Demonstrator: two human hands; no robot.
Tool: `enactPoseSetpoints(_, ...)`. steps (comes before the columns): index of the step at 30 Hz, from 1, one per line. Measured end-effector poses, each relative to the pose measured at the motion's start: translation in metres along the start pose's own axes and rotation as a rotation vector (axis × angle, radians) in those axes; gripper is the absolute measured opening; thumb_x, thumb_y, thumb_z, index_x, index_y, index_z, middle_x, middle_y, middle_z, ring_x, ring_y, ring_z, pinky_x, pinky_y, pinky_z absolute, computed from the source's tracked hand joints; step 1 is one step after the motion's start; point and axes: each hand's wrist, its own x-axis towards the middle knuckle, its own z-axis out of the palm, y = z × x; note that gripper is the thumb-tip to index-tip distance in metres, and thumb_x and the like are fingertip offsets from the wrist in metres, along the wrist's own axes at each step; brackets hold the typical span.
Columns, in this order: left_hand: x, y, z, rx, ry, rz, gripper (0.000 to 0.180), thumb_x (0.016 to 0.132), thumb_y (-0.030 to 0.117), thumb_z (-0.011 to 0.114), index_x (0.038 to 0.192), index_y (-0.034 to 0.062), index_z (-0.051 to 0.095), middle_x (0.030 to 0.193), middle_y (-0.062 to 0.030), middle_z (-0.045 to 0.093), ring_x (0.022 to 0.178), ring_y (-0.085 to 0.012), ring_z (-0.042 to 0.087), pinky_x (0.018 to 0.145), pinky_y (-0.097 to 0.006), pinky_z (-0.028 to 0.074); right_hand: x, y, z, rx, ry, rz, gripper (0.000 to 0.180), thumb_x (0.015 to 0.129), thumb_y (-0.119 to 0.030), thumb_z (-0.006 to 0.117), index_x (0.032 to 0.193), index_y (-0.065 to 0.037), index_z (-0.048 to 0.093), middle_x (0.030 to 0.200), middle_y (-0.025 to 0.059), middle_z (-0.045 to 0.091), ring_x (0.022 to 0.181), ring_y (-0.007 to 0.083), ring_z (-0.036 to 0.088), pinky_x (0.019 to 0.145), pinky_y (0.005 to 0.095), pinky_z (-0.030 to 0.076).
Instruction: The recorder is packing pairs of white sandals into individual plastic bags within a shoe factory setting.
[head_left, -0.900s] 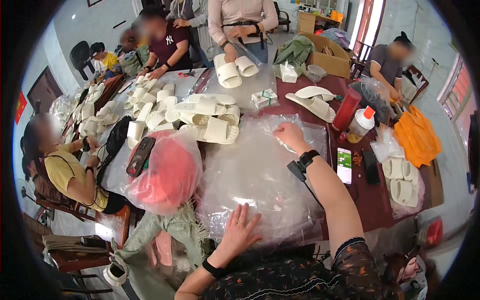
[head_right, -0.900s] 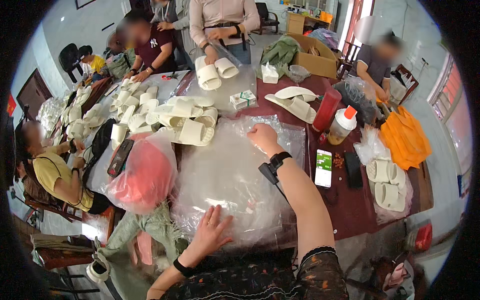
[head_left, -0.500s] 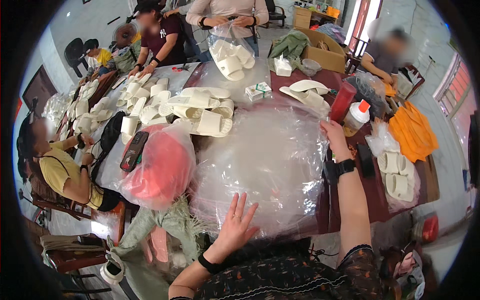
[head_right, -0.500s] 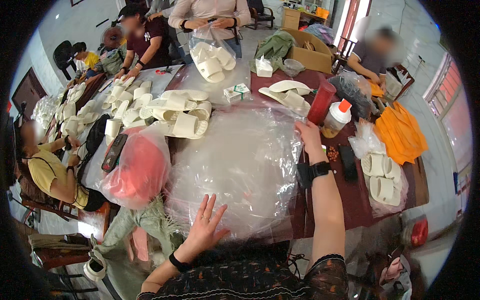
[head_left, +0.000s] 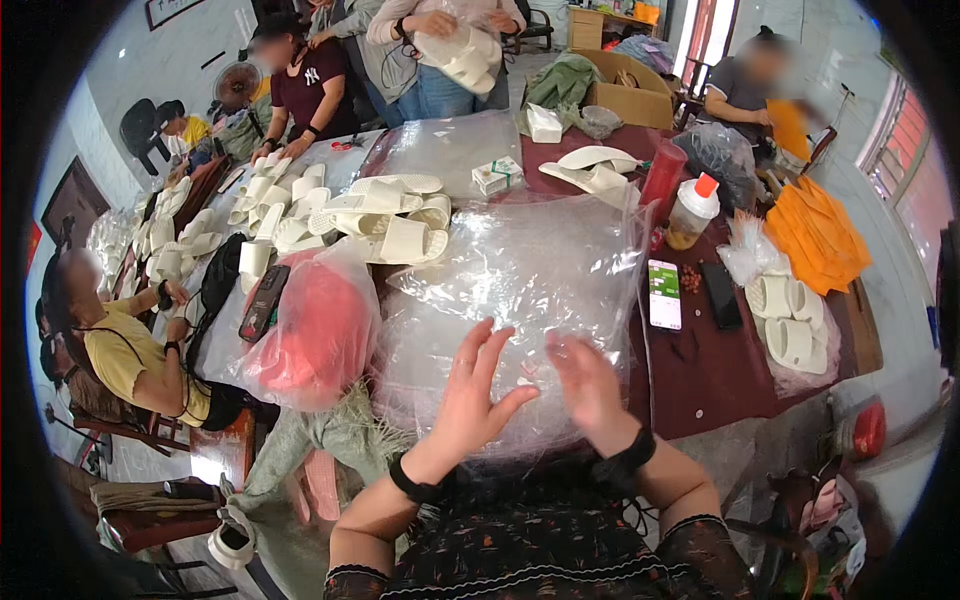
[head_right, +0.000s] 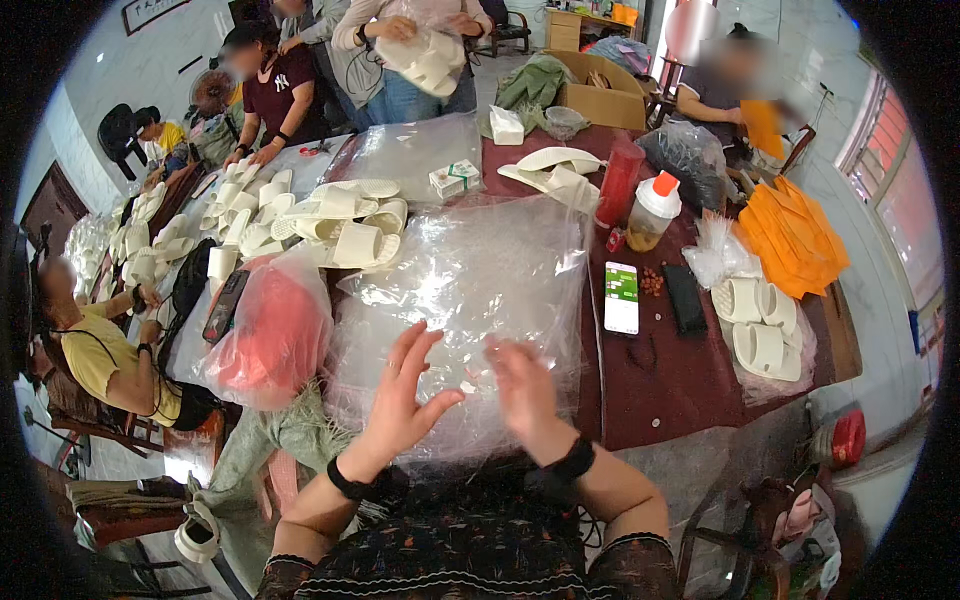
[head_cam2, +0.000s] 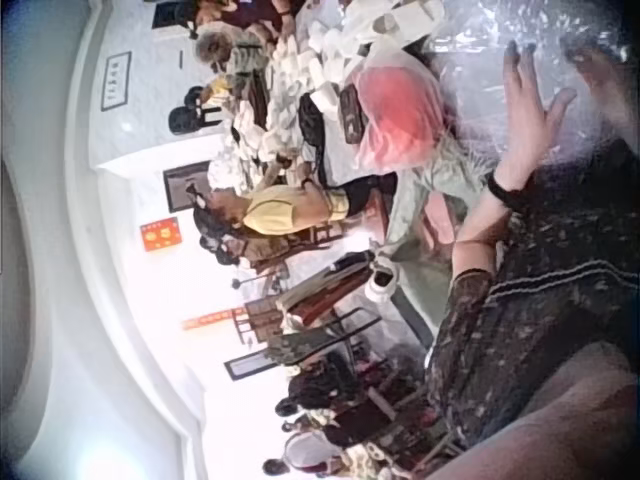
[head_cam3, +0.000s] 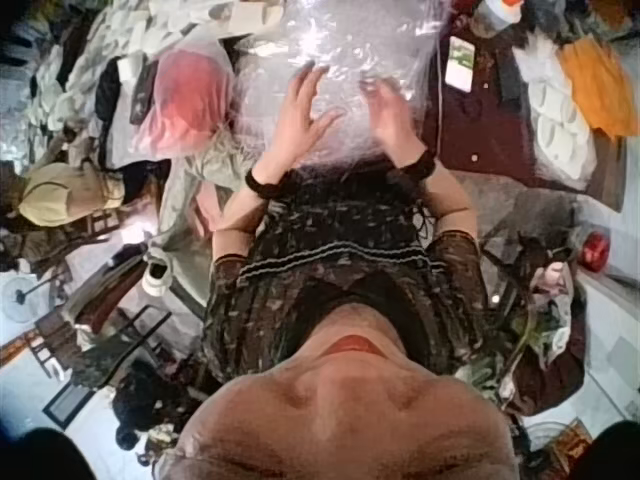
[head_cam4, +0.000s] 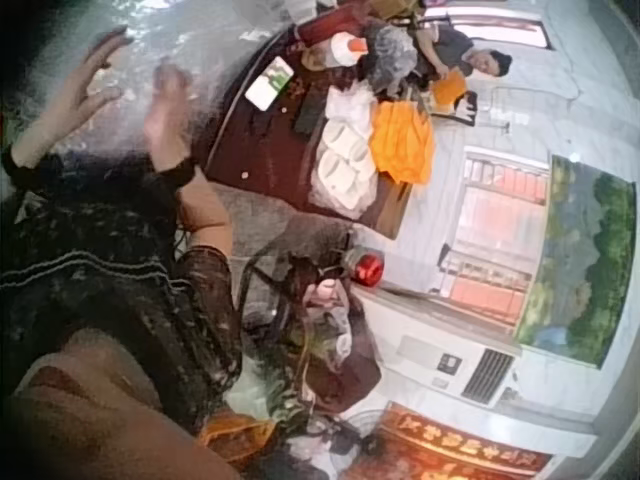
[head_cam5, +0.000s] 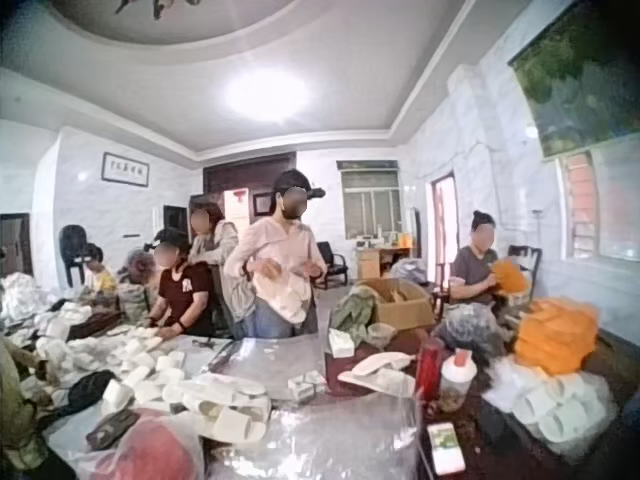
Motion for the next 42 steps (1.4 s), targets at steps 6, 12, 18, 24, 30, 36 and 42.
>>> enactPoseSetpoints(6,0.025,0.027,0.005,0.449,-0.336,-0.061,0.107,0.077,0.062,0.075,0.154,0.0034,0.03,0.153,-0.0441,0.015,0.137,-0.0632,0.027,0.109,-0.054,0.039,-0.056,0.069,0.009,0.104,-0.248,-0.061,0.029,0.097,-0.008,0.062,0.124,0.003,0.059,0.115,0.0131,0.065,0.112,0.0205,0.061,0.096,0.036,0.049)
enactPoseSetpoints(12,0.009,0.008,0.026,0.391,-0.283,-0.012,0.074,0.086,0.025,0.072,0.15,0.01,0.04,0.148,-0.0387,0.034,0.131,-0.0596,0.038,0.105,-0.056,0.044,-0.074,0.088,0.004,-0.632,-0.6,-0.086,0.035,0.096,-0.011,0.063,0.129,0.002,0.057,0.121,0.0144,0.064,0.116,0.0233,0.06,0.1,0.0376,0.047)
enactPoseSetpoints(18,-0.012,-0.049,0.024,0.518,-0.437,0.212,0.068,0.079,-0.006,0.054,0.144,0.014,0.051,0.148,-0.0298,0.04,0.129,-0.05,0.047,0.105,-0.053,0.044,-0.076,0.024,0.014,-0.873,-0.955,-0.063,0.037,0.096,-0.015,0.065,0.13,-0.004,0.059,0.122,0.0123,0.066,0.114,0.0248,0.062,0.097,0.0365,0.049)
enactPoseSetpoints(24,-0.033,-0.054,0.02,0.516,-0.478,0.235,0.057,0.083,0.005,0.061,0.139,0.0126,0.055,0.146,-0.0306,0.044,0.131,-0.0485,0.047,0.107,-0.05,0.043,-0.062,-0.052,0.038,-1.17,-0.743,-0.666,0.035,0.088,-0.012,0.07,0.122,-0.007,0.065,0.124,0.0109,0.063,0.112,0.0294,0.061,0.096,0.0408,0.048)
enactPoseSetpoints(30,-0.05,-0.038,0.004,0.704,-0.543,0.168,0.064,0.084,0.024,0.072,0.143,0.0119,0.05,0.15,-0.0299,0.04,0.136,-0.0487,0.041,0.11,-0.053,0.038,-0.02,-0.009,-0.029,-1.753,-0.323,-0.78,0.034,0.083,-0.024,0.073,0.113,-0.009,0.067,0.122,0.0111,0.062,0.111,0.0323,0.059,0.094,0.0488,0.045)
enactPoseSetpoints(36,-0.035,-0.032,-0.026,0.257,-0.562,0.062,0.091,0.08,0.058,0.075,0.152,0.014,0.04,0.155,-0.0283,0.033,0.144,-0.0505,0.028,0.115,-0.056,0.03,-0.021,0.0,-0.041,-1.78,-0.409,-0.675,0.035,0.077,-0.024,0.075,0.107,-0.008,0.064,0.121,0.0134,0.061,0.108,0.0368,0.058,0.09,0.0484,0.048)
enactPoseSetpoints(42,-0.041,-0.089,0.022,0.677,-0.342,0.033,0.095,0.078,0.073,0.066,0.155,0.0261,0.036,0.161,-0.0271,0.022,0.145,-0.0557,0.019,0.115,-0.065,0.023,-0.011,-0.028,-0.032,-1.74,-0.631,-0.59,0.04,0.084,-0.029,0.073,0.116,-0.007,0.064,0.121,0.0151,0.061,0.111,0.0378,0.058,0.094,0.0461,0.049)
